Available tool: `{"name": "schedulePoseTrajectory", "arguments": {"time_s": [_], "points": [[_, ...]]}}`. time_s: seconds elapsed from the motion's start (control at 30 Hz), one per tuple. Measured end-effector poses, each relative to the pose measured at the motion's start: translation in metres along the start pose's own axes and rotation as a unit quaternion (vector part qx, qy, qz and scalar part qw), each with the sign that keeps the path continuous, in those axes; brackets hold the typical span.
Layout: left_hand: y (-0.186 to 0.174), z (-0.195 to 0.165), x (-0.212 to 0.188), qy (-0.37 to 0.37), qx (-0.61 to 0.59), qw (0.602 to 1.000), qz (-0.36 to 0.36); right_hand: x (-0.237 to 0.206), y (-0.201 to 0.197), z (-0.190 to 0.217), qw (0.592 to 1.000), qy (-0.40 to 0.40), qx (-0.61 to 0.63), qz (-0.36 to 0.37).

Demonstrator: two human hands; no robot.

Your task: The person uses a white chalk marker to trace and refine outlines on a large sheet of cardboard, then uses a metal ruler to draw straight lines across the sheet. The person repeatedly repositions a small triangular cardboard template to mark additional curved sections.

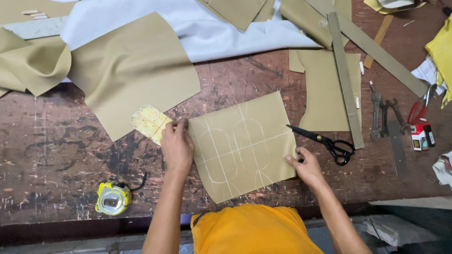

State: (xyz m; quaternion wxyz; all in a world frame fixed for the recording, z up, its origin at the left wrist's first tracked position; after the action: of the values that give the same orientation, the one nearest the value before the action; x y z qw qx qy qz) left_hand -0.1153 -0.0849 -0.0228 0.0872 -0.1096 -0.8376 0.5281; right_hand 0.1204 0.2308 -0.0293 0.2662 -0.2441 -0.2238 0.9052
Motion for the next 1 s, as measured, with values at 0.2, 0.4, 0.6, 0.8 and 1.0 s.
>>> {"name": "schedulePoseTrajectory", "arguments": {"time_s": [0.2, 0.4, 0.6, 0.8, 1.0], "points": [[0.009, -0.019, 0.004, -0.057, 0.051, 0.996, 0.04, 0.003, -0.001, -0.001, 0.971, 0.172, 0.161, 0.039], [-0.003, -0.021, 0.023, -0.037, -0.072, 0.996, 0.029, -0.012, -0.004, 0.014, 0.962, 0.113, 0.242, 0.05], [-0.05, -0.057, 0.076, 0.104, -0.105, 0.987, 0.058, -0.072, 0.008, 0.047, 0.906, 0.199, 0.313, 0.203], [-0.04, -0.188, 0.106, 0.339, -0.12, 0.921, 0.147, -0.11, 0.036, 0.082, 0.849, 0.05, 0.113, 0.514], [0.0, -0.221, 0.069, 0.331, -0.19, 0.919, 0.097, -0.079, -0.007, 0.059, 0.927, 0.035, -0.004, 0.373]]}}
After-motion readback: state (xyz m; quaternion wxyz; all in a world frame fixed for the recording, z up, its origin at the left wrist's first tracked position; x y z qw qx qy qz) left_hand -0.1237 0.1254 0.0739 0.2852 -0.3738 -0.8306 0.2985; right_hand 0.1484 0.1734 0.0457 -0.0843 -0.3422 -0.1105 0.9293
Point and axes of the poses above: each hand's wrist, its own x-axis towards the middle knuckle, its own y-axis out of the palm, z = x × y, the point moved 1 cm from there along x, towards the middle knuckle, and after that the axes turned 6 degrees about x, right-handed, at the moved point
